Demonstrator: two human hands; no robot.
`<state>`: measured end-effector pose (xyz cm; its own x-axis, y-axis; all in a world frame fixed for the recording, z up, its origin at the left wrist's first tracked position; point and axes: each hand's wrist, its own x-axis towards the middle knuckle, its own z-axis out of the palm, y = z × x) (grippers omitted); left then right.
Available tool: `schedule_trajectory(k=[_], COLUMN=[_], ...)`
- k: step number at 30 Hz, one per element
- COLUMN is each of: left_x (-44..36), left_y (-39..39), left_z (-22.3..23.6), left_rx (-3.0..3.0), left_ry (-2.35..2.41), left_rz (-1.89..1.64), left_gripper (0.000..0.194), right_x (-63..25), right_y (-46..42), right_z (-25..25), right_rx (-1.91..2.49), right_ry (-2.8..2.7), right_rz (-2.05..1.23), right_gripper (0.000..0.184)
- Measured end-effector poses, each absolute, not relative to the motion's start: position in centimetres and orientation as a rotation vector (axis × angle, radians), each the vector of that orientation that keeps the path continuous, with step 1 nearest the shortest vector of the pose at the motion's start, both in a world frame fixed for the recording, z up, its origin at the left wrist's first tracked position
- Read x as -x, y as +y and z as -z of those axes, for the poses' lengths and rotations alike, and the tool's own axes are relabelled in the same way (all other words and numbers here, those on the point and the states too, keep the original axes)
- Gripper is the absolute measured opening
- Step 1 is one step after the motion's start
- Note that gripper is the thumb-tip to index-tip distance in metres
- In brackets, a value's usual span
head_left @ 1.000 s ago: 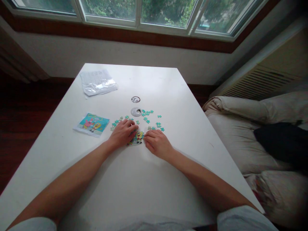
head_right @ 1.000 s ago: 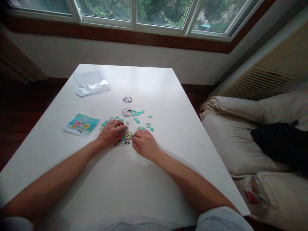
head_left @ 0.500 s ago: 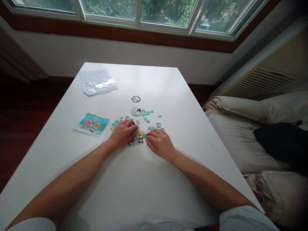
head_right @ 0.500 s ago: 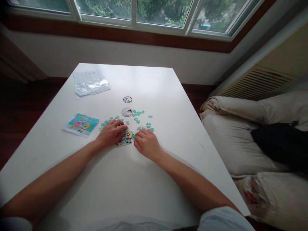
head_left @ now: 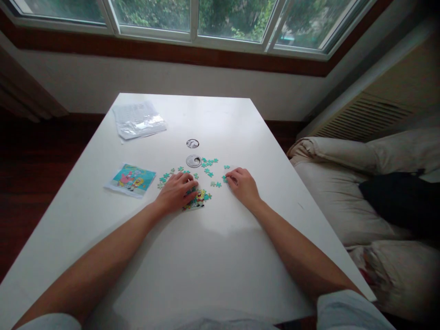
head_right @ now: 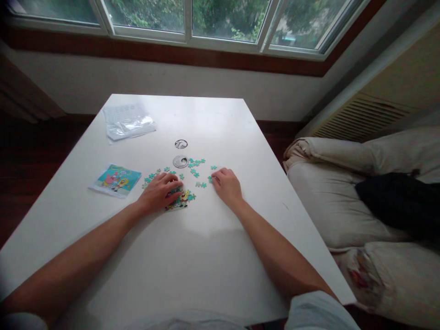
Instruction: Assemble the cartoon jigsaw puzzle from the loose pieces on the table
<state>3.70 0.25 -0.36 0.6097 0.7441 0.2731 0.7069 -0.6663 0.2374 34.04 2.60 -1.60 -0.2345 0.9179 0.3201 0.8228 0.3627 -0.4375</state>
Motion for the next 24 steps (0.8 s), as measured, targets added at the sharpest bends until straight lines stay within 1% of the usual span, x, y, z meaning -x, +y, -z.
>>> schedule_trajectory(k=[13,24], left_x=[-3.84,-3.84], left_y=[-0.01,0.07], left_z=[0.16,0.30], left_rx=[-2.734,-2.739], left_ry=[1.221,1.223], left_rz=[-0.508,-0.510], left_gripper=[0.024,0.024], right_x=[-34.71,-34.00], right_y=[3.20,2.47], right_z=[2.21,1.56], right_rx=[1.530,1.578], right_ry=[-2.058,-2.166], right_rz=[-0.238,-0.208], right_gripper=[0.018,0.010])
